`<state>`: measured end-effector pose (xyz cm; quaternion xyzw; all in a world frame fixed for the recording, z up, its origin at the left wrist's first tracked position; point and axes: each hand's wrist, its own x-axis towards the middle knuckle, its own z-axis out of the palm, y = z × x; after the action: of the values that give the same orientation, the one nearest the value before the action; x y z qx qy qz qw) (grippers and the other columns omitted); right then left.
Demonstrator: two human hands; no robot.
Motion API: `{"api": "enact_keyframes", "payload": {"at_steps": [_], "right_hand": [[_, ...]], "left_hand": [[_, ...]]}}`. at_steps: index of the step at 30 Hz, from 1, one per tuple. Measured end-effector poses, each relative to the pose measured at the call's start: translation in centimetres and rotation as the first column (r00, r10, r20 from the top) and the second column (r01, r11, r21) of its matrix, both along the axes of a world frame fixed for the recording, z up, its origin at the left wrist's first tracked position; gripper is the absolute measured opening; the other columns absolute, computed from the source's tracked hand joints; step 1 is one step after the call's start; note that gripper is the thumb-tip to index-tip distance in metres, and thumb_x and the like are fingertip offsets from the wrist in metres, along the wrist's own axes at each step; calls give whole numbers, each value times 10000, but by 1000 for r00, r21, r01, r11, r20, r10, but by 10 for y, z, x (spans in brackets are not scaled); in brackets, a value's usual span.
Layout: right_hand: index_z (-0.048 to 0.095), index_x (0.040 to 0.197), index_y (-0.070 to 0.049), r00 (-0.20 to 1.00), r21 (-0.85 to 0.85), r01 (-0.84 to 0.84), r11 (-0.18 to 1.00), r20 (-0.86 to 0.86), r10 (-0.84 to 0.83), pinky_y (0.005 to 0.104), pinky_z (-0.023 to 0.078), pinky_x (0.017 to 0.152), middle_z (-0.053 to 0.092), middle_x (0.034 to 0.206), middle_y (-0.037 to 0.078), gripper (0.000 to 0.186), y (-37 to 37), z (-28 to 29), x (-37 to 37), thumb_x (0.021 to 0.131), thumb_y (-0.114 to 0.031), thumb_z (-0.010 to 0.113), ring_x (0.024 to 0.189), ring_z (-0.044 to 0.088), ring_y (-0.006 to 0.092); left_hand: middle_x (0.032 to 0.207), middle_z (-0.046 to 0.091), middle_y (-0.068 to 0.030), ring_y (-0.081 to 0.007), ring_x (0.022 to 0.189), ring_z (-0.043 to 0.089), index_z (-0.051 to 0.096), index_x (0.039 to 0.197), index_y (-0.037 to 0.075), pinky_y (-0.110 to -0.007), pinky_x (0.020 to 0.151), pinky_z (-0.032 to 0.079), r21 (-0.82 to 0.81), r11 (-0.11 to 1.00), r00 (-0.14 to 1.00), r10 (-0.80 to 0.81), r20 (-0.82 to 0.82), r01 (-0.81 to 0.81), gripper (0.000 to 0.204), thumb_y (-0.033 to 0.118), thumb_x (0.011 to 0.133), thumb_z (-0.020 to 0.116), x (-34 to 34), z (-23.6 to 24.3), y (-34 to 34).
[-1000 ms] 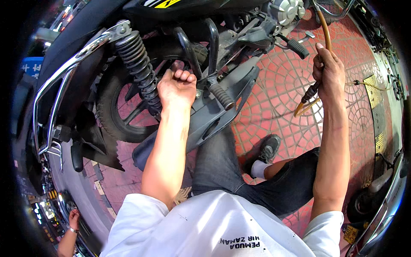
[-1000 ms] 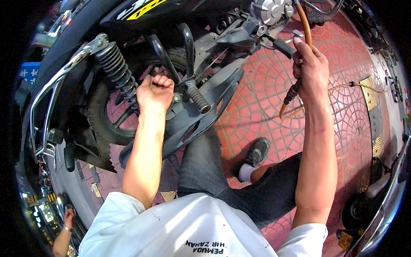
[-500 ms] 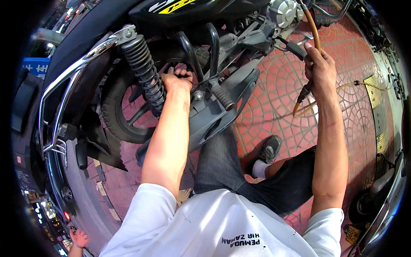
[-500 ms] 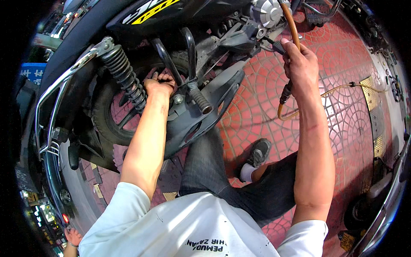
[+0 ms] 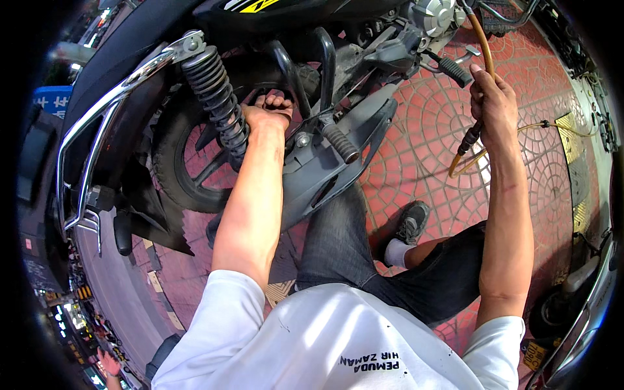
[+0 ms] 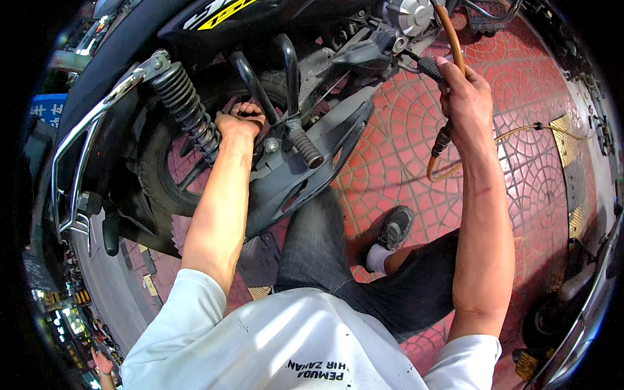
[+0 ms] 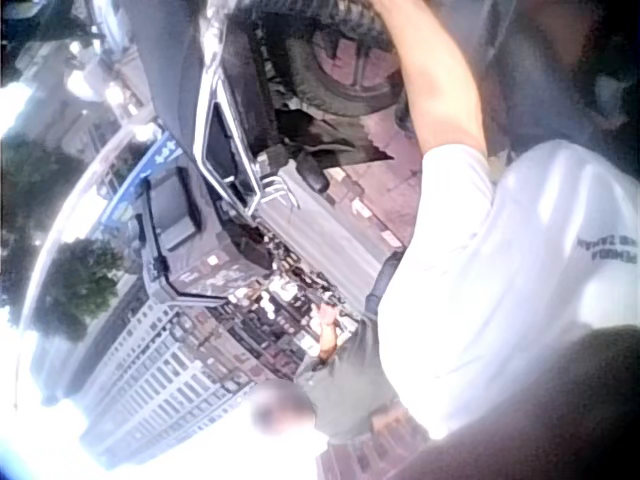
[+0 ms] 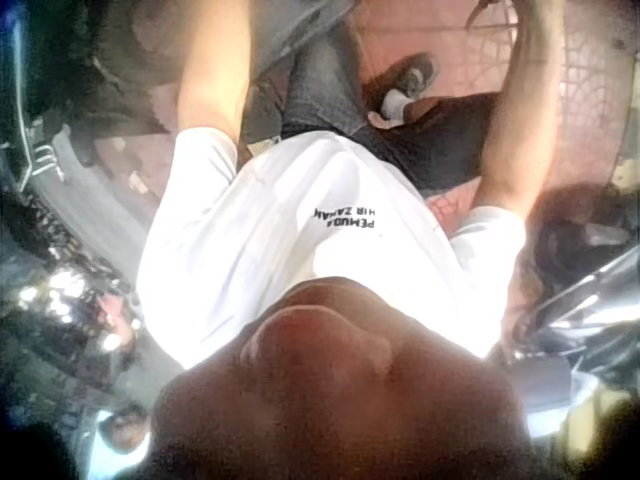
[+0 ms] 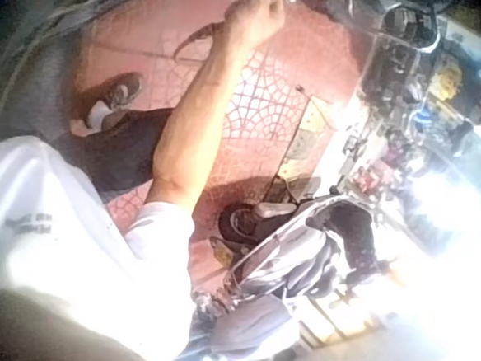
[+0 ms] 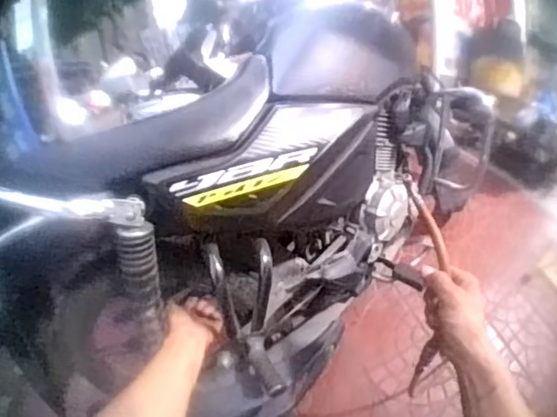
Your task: The person works on a disassembled motorcycle engine, using a yellow screwdriver to adjust components and remove a chain. They then move to a motorcycle and use a hammer to tap the rear suspension area.
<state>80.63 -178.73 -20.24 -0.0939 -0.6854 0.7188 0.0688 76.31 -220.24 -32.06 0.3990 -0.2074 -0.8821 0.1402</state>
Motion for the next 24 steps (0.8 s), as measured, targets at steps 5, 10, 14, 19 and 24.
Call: {"api": "enact_keyframes", "payload": {"at_steps": [5,10,14,19,24], "right_hand": [[607,914,-65,1000,2,-4,1000,10,4,224,285,464,470,679,-61,241,0,3,4,1008,-272,688,527,381,28],[608,922,-66,1000,26,-5,1000,6,4,222,287,466,470,686,-63,237,-2,1,4,1015,-271,681,526,377,28],[608,926,-65,1000,34,-3,999,2,3,221,288,467,464,684,-68,236,-8,5,6,1019,-270,676,524,374,29],[579,913,-89,1000,63,-22,998,6,21,231,289,460,460,676,-57,270,-10,6,4,998,-310,707,507,375,37],[577,901,-97,1000,80,-20,997,3,20,232,287,466,456,670,-62,273,-17,9,5,1001,-319,701,507,367,35]], "left_hand": [[682,438,-55,-215,600,386,392,728,112,-383,639,349,-6,1000,999,-31,-17,31,723,770,984,237,0,-1,-2],[690,460,-76,-227,602,406,424,737,90,-395,646,354,4,1000,1000,-15,8,15,757,786,975,245,0,3,2],[674,483,-79,-236,593,420,430,769,104,-406,640,347,47,999,1000,-17,-9,17,730,801,939,295,-2,-1,-2],[674,502,-87,-238,586,423,441,717,86,-406,638,352,68,997,999,-20,-31,22,770,806,939,281,-1,-2,-2],[681,511,-107,-237,595,438,448,702,49,-393,646,373,51,998,998,-43,-54,46,834,802,963,205,1,0,-2]]}}
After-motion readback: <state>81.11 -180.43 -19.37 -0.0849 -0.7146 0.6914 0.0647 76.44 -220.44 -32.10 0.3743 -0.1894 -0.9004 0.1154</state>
